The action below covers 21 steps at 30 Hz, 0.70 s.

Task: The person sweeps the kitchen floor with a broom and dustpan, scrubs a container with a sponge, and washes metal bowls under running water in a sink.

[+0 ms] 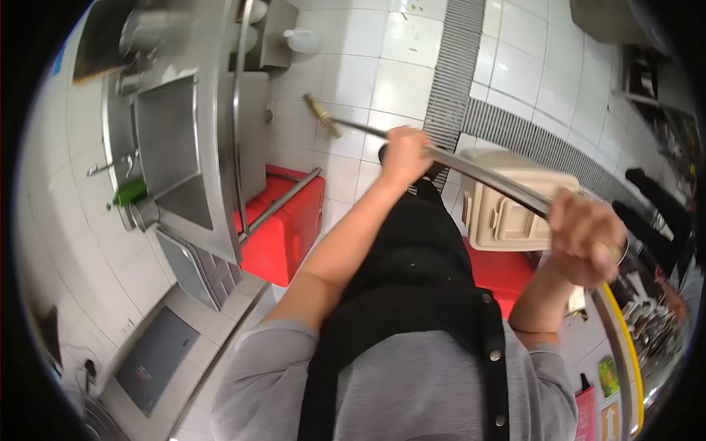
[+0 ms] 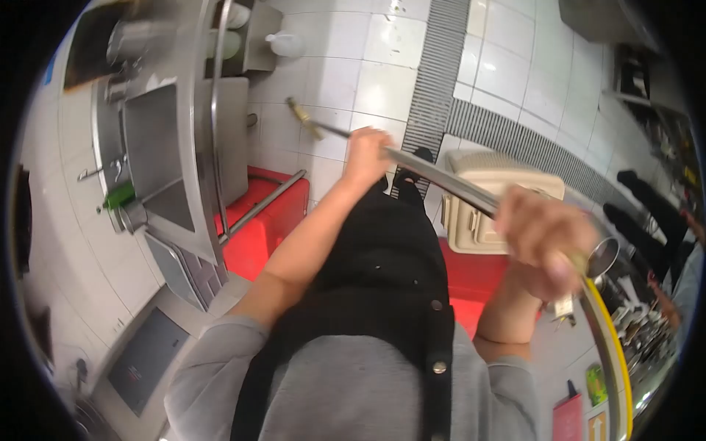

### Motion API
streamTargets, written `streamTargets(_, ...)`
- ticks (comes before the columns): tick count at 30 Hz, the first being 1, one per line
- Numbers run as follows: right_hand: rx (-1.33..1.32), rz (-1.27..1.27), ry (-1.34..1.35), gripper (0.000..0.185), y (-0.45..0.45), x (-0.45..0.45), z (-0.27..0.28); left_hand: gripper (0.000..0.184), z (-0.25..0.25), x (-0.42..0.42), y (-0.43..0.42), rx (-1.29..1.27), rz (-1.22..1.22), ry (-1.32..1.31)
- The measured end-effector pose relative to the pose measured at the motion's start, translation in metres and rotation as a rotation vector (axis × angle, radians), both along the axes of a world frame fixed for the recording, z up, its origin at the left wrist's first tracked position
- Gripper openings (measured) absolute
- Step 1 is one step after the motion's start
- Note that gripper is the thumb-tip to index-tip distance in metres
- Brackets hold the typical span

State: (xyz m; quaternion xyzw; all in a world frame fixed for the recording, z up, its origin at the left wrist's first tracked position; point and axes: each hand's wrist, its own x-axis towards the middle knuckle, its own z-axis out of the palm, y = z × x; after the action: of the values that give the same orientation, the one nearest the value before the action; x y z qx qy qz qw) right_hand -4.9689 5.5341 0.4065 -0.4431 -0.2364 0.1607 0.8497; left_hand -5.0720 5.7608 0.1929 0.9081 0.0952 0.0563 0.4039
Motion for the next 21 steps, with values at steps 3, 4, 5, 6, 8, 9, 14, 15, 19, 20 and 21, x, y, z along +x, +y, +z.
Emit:
streamTargets(3,-0.030,-0.089,0.260,0.024,0.019,-0.028,-0.079,0.005,-0.036,-0.030,0.037,0.017,-0.042,0.260)
streamTargets(4,-0.074,-0.114,0.265,0.023,0.028,-0.036,-0.107,0.004,-0.058,-0.042,0.054,0.031,-0.057,0.298)
streamTargets(5,-0.114,-0.136,0.276,0.022,0.037,-0.046,-0.135,0.003,-0.084,-0.060,0.071,0.048,-0.073,0.343)
streamTargets(6,-0.134,-0.129,0.373,0.019,0.045,-0.062,-0.162,0.004,-0.111,-0.079,0.088,0.100,-0.079,0.406)
streamTargets(8,-0.128,-0.108,0.522,0.015,0.068,-0.091,-0.217,0.006,-0.158,-0.106,0.123,0.202,-0.109,0.587)
streamTargets(9,-0.106,-0.088,0.578,0.013,0.082,-0.107,-0.243,0.008,-0.174,-0.118,0.140,0.251,-0.126,0.711)
streamTargets(14,-0.023,-0.037,0.699,0.014,0.170,-0.171,-0.328,0.013,-0.222,-0.157,0.233,0.285,-0.079,0.988)
streamTargets(15,-0.018,0.003,0.683,0.012,0.190,-0.180,-0.336,0.014,-0.229,-0.168,0.256,0.293,-0.065,1.026)
streamTargets(19,-0.051,0.133,0.750,0.008,0.257,-0.208,-0.376,0.033,-0.259,-0.217,0.315,0.456,0.088,0.972)
streamTargets(20,-0.022,0.104,0.704,0.008,0.267,-0.209,-0.386,0.037,-0.268,-0.228,0.311,0.477,0.175,0.928)
streamTargets(21,0.007,0.075,0.654,0.009,0.275,-0.208,-0.392,0.040,-0.276,-0.230,0.304,0.499,0.262,0.877)
